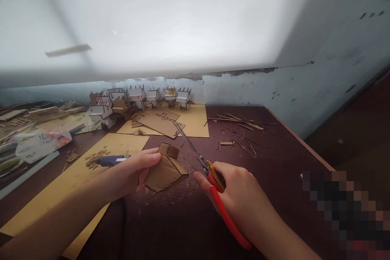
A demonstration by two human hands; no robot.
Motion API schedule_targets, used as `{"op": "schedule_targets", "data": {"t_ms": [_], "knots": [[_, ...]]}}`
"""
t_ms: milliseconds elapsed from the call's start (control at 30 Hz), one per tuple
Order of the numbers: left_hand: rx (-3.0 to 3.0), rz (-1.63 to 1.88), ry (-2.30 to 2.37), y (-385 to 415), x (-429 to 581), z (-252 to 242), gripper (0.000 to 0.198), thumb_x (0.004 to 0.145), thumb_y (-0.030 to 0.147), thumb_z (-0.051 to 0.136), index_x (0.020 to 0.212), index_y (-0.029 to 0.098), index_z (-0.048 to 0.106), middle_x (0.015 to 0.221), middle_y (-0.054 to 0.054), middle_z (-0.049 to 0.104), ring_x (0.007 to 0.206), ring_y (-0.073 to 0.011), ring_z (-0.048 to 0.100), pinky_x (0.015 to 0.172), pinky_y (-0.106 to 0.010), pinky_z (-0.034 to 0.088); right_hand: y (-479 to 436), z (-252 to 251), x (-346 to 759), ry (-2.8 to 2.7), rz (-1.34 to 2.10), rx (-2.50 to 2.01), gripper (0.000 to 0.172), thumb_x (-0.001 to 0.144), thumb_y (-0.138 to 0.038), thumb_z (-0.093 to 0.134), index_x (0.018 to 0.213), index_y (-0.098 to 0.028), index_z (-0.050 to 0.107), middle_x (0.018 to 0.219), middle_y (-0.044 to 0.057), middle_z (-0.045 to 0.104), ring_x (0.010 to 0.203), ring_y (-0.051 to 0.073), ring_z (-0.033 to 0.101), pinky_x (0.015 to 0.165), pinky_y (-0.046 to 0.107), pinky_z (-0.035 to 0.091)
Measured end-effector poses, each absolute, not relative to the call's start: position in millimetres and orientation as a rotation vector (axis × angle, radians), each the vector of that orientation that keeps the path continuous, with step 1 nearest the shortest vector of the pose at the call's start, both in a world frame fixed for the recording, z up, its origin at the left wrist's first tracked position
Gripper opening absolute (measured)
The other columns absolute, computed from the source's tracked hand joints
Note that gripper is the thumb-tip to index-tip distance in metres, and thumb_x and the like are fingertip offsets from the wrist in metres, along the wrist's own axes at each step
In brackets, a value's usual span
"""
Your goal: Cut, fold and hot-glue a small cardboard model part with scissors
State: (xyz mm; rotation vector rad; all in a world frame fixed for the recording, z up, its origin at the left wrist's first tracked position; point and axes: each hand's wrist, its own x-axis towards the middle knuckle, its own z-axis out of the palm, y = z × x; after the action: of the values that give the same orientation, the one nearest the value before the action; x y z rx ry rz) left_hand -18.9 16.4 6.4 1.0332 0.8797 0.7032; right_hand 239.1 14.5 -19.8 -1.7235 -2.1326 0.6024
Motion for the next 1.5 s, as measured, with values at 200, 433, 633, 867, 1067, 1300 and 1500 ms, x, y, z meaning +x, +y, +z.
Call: {"op": "schedule_targets", "data": {"t_ms": [200,433,633,867,1067,1300,1500], "knots": [[1.097,0.716,0.959,17.3,-20.0,4.9,0.047,0.081,0.061,0.072,0.087,0.02,0.052,0.066,0.004,0.051,0.047,-0.0065,0.043,0.044,-0.021,0.025,14.8,-19.1,239.1,-2.142,0.597,-1.716,0.056,0.089,-0.069,0.056,0.064,-0.024,0.036,0.059,-0.003,0.048,0.056,0.016,0.042,0.054,0.029,0.029],[1.094,0.746,0.904,18.6,-19.8,4.7,0.044,0.083,0.058,0.074,0.082,0.017,0.057,0.072,0.001,0.055,0.052,-0.0063,0.044,0.049,-0.022,0.031,14.3,-19.0,238.2,-2.148,0.61,-1.738,0.058,0.089,-0.074,0.052,0.065,-0.024,0.038,0.06,-0.003,0.048,0.057,0.016,0.041,0.054,0.029,0.029],[1.033,0.768,0.827,17.9,-18.4,6.3,0.036,0.087,0.05,0.073,0.09,0.015,0.069,0.082,-0.005,0.064,0.074,-0.0153,0.061,0.069,-0.027,0.045,14.2,-20.2,239.1,-2.155,0.584,-1.706,0.06,0.091,-0.075,0.05,0.064,-0.024,0.036,0.059,-0.003,0.046,0.056,0.015,0.041,0.053,0.029,0.028],[1.011,0.821,0.818,18.5,-18.1,5.2,0.032,0.088,0.047,0.073,0.093,0.016,0.066,0.091,-0.007,0.069,0.082,-0.0193,0.067,0.079,-0.033,0.052,14.7,-18.3,238.5,-2.068,0.624,-1.66,0.057,0.087,-0.068,0.061,0.061,-0.023,0.037,0.055,-0.004,0.045,0.053,0.014,0.039,0.051,0.028,0.029],[1.281,0.808,1.016,19.0,-18.1,2.9,0.034,0.083,0.047,0.079,0.088,0.018,0.06,0.089,-0.003,0.065,0.086,-0.0185,0.062,0.088,-0.035,0.047,10.8,-13.3,228.4,-1.528,1.233,-1.512,0.05,0.09,-0.07,0.053,0.073,-0.024,0.058,0.054,-0.004,0.046,0.049,0.015,0.046,0.049,0.028,0.041],[1.294,0.71,1.023,15.7,-14.8,-6.2,0.036,0.084,0.049,0.077,0.098,0.019,0.062,0.094,-0.005,0.07,0.096,-0.023,0.065,0.086,-0.034,0.046,3.9,-13.1,222.4,-1.316,1.487,-1.365,0.054,0.083,-0.068,0.067,0.061,-0.023,0.05,0.051,-0.004,0.048,0.049,0.013,0.045,0.051,0.027,0.039],[1.295,0.689,1.073,16.6,-13.2,-8.4,0.037,0.085,0.051,0.076,0.094,0.019,0.059,0.091,-0.005,0.069,0.097,-0.0235,0.066,0.086,-0.035,0.047,7.1,-15.4,226.1,-1.215,1.58,-1.247,0.045,0.081,-0.061,0.076,0.068,-0.021,0.061,0.052,-0.006,0.044,0.05,0.011,0.04,0.05,0.026,0.039]]}}
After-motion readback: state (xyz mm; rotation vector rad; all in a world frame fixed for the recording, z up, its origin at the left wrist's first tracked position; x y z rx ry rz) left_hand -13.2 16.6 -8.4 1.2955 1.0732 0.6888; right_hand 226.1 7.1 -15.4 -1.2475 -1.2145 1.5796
